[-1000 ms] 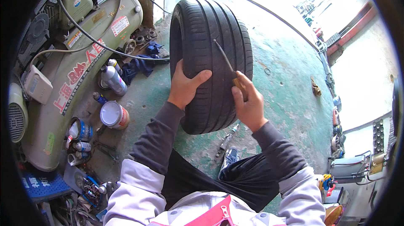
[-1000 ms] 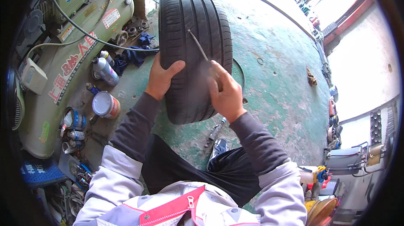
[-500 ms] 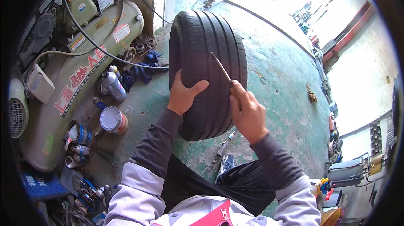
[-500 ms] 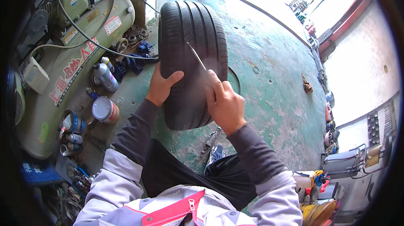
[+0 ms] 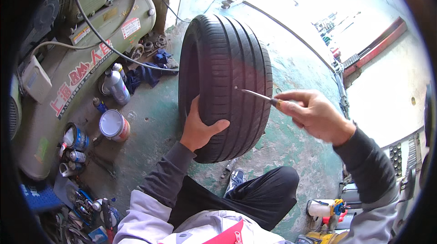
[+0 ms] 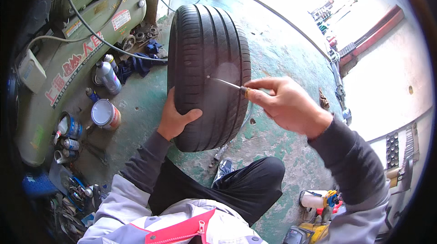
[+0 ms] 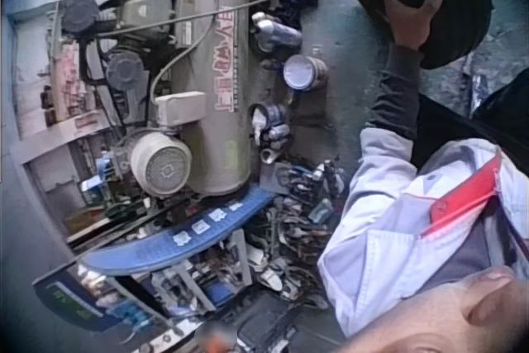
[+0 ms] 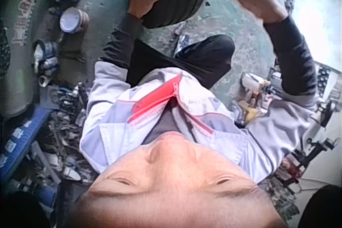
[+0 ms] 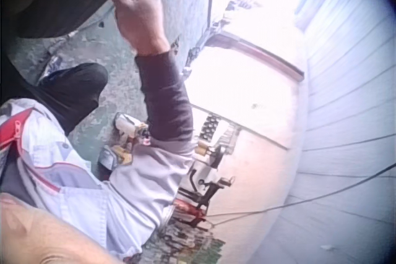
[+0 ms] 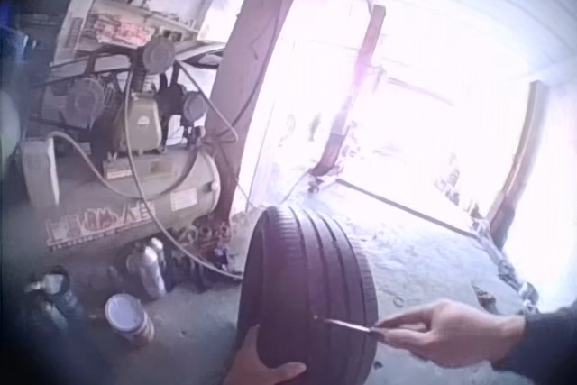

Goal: The person inspects a car tire, inflates it with an air hose, then uses a screwdriver and pliers to remove a nail from the tread. The tire is rotated and re-inflated after the nail is removed.

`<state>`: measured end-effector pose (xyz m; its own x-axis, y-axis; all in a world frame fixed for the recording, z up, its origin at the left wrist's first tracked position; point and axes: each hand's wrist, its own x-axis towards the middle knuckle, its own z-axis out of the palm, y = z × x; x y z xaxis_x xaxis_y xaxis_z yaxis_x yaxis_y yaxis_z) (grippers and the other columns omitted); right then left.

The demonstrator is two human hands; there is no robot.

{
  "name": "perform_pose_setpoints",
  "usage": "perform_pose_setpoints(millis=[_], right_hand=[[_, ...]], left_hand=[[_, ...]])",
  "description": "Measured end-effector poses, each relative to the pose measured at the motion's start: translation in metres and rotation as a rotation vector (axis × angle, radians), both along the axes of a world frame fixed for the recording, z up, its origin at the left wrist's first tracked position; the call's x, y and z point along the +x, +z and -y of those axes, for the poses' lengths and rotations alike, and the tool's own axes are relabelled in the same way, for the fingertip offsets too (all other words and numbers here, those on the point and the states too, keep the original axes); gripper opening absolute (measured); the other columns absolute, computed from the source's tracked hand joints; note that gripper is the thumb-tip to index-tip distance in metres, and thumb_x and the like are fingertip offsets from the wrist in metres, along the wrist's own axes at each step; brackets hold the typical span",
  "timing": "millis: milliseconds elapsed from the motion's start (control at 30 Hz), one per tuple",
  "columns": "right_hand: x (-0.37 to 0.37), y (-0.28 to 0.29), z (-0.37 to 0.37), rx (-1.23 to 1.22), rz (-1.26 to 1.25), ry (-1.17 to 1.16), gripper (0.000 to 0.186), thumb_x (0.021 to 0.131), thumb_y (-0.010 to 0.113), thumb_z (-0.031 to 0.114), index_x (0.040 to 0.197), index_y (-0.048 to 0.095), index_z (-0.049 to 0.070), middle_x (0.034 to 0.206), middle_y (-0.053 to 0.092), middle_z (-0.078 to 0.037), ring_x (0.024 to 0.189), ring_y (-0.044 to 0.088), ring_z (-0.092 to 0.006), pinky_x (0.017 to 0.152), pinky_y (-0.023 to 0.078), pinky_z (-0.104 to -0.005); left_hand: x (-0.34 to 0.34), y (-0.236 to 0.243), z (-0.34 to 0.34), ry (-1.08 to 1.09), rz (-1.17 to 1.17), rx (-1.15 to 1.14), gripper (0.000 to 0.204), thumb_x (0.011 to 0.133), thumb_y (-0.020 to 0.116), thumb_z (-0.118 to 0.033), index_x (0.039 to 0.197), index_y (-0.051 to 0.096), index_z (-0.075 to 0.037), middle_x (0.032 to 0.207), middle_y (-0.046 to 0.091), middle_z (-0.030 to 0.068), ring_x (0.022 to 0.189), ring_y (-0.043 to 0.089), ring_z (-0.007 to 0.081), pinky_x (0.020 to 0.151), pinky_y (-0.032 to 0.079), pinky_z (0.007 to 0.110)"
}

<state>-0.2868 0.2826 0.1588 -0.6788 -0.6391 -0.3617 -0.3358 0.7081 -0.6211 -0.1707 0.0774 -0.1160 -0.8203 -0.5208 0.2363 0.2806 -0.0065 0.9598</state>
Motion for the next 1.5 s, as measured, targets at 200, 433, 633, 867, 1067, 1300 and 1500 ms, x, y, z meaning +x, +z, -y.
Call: perform_pose_setpoints(millis=[200,433,633,867,1067,1300,1500], right_hand=[[0.019,-0.017,0.018,-0.104,0.096,-0.119,0.046,0.112,0.066,0.034,0.149,0.066,0.006,0.068,0.052,0.003,0.056,0.050,-0.0043,0.047,0.043,-0.0275],[0.026,0.008,0.036,0.444,-1.379,0.932,0.037,0.104,0.072,0.022,0.140,0.073,0.011,0.072,0.059,-0.006,0.048,0.057,-0.0192,0.045,0.047,-0.0377],[0.036,0.023,0.073,0.314,-0.595,0.476,0.030,0.104,0.067,0.022,0.125,0.078,0.003,0.094,0.080,-0.017,0.073,0.078,-0.0307,0.068,0.062,-0.0400],[0.031,0.001,0.048,0.105,-0.354,0.148,0.030,0.104,0.072,0.018,0.123,0.079,-0.003,0.100,0.082,-0.020,0.086,0.079,-0.0218,0.078,0.061,-0.0354],[0.029,-0.117,-0.005,-0.322,-0.943,0.371,0.048,0.096,0.077,0.009,0.144,0.069,0.009,0.086,0.072,-0.013,0.067,0.072,-0.0333,0.060,0.058,-0.0429],[0.025,-0.191,0.016,-0.429,-1.108,0.274,0.055,0.095,0.080,0.011,0.149,0.068,0.014,0.094,0.065,-0.009,0.066,0.070,-0.0296,0.059,0.059,-0.0416],[0.037,-0.224,0.018,-0.481,-1.092,0.110,0.051,0.096,0.079,0.013,0.146,0.070,0.013,0.114,0.059,-0.012,0.073,0.069,-0.0272,0.061,0.060,-0.0398]], left_hand=[[0.000,0.001,0.012,-0.014,-0.018,0.088,0.109,0.078,0.097,-0.037,0.160,0.036,0.004,0.148,0.058,0.0182,0.135,0.061,0.0285,0.116,0.048,0.042],[0.001,-0.004,0.011,0.017,-0.007,0.066,0.115,0.077,0.098,-0.040,0.162,0.033,0.003,0.149,0.056,0.0207,0.137,0.059,0.0311,0.117,0.047,0.044],[0.013,-0.011,0.003,0.041,-0.028,0.075,0.120,0.075,0.099,-0.042,0.164,0.031,0.003,0.154,0.053,0.0229,0.140,0.057,0.0335,0.119,0.045,0.044],[0.015,-0.016,-0.004,0.068,-0.009,0.024,0.113,0.077,0.098,-0.035,0.162,0.033,0.004,0.148,0.057,0.0217,0.135,0.060,0.0323,0.116,0.047,0.044],[0.006,-0.004,0.020,0.037,-0.077,0.108,0.101,0.079,0.097,-0.030,0.156,0.040,0.004,0.143,0.061,0.0178,0.130,0.063,0.0273,0.112,0.051,0.042],[0.012,-0.010,0.036,0.032,-0.081,0.176,0.095,0.082,0.096,-0.029,0.153,0.043,0.003,0.143,0.062,0.0162,0.130,0.063,0.0251,0.111,0.052,0.040],[0.002,-0.011,0.028,0.043,-0.063,0.183,0.096,0.082,0.096,-0.029,0.154,0.043,0.004,0.143,0.061,0.0157,0.130,0.063,0.0251,0.112,0.052,0.040]])
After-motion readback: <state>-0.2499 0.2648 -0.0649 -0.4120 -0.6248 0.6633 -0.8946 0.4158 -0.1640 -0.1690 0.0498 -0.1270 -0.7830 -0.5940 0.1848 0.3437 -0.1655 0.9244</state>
